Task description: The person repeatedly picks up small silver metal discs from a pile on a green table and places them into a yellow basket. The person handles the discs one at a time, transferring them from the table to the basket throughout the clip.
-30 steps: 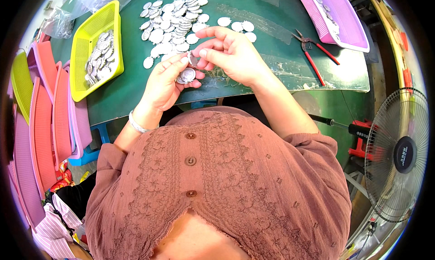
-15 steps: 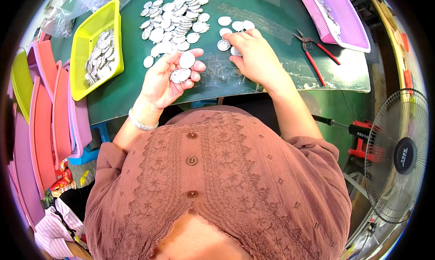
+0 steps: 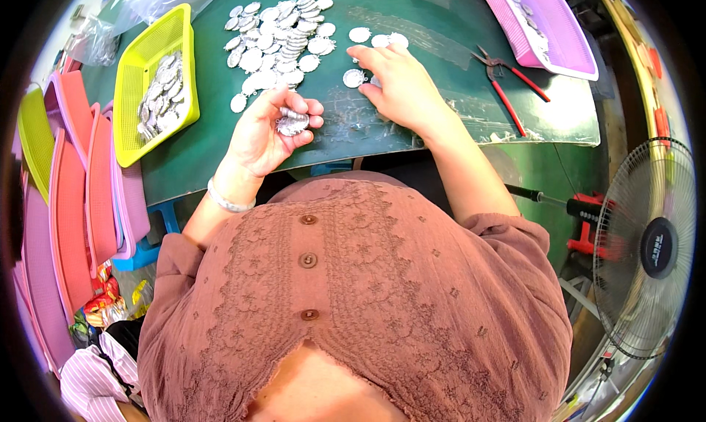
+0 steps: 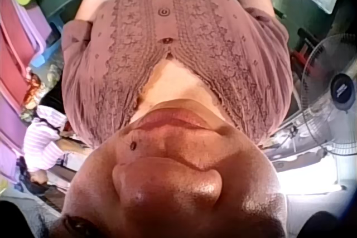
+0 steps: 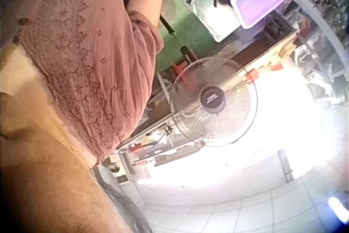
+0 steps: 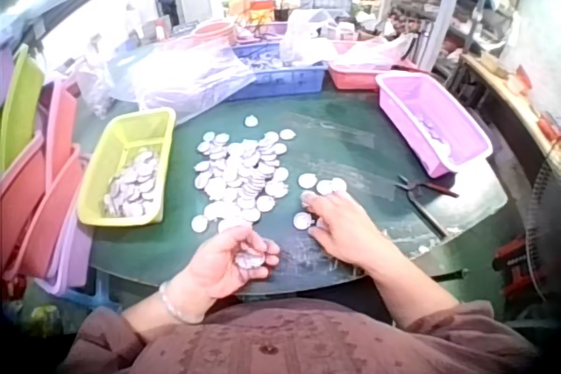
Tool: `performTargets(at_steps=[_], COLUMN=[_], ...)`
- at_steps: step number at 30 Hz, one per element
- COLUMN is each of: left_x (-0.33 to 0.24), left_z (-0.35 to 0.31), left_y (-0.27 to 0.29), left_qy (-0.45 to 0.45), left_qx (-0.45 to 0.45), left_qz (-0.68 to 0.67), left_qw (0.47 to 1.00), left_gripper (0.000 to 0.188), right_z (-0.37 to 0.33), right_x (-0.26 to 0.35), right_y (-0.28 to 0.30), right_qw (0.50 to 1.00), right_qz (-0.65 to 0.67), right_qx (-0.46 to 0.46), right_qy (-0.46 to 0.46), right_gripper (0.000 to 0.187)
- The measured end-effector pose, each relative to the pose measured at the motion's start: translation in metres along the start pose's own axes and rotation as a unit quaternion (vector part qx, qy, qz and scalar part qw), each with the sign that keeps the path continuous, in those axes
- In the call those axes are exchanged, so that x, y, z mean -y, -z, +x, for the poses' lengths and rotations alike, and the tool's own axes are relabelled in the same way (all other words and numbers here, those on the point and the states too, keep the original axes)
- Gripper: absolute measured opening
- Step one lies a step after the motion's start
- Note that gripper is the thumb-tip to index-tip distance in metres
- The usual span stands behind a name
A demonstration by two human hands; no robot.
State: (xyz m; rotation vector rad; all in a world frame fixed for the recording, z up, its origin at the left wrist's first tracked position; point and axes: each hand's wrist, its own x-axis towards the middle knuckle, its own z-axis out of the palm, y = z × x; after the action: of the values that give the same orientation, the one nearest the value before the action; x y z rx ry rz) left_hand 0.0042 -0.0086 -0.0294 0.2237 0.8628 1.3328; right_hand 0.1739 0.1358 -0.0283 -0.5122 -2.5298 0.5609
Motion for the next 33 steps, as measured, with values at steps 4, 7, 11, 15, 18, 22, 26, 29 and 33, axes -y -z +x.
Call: performTargets(at_steps=[4,7,11,15,18,22,26,29,33], left_x=[-0.001,-0.001,-0.002,-0.002,0.0,-0.001,0.001,0.002,0.006], left_z=[-0.001,-0.002,-0.002,-0.001,0.0,-0.002,-0.001,-0.001,-0.001], left_y=[-0.005,-0.007,-0.014,-0.015,-0.014,-0.018,-0.015,-0.016,-0.016], left_qy=[-0.007,-0.017,-0.021,-0.018,-0.022,-0.035,-0.043,-0.046,-0.059], left_qx=[-0.022,-0.048,-0.099,-0.074,-0.032,-0.042,-0.039,-0.048,-0.067], left_qz=[0.046,0.084,0.136,0.151,0.155,0.112,0.057,0.032,0.014], left_qw=[0.999,0.995,0.986,0.986,0.987,0.992,0.997,0.997,0.996], left_gripper=[0.022,0.022,0.023,0.019,0.018,0.012,0.011,0.014,0.013], right_z=[0.004,0.009,0.007,0.01,0.011,0.007,0.006,0.005,0.005], right_x=[0.0,0.006,0.011,0.022,0.027,0.026,0.025,0.028,0.03], right_y=[-0.003,0.001,0.001,0.009,0.007,0.004,-0.001,-0.003,-0.006], right_qw=[1.0,0.998,0.992,0.965,0.946,0.897,0.849,0.828,0.809], right_qz=[0.0,0.016,0.108,0.238,0.306,0.43,0.501,0.527,0.549], right_qx=[0.027,0.062,0.055,0.107,0.085,0.058,0.054,0.047,0.028], right_qy=[0.003,-0.003,0.023,0.03,0.059,-0.078,-0.157,-0.186,-0.209], right_gripper=[0.044,0.047,0.051,0.055,0.058,0.059,0.053,0.049,0.047])
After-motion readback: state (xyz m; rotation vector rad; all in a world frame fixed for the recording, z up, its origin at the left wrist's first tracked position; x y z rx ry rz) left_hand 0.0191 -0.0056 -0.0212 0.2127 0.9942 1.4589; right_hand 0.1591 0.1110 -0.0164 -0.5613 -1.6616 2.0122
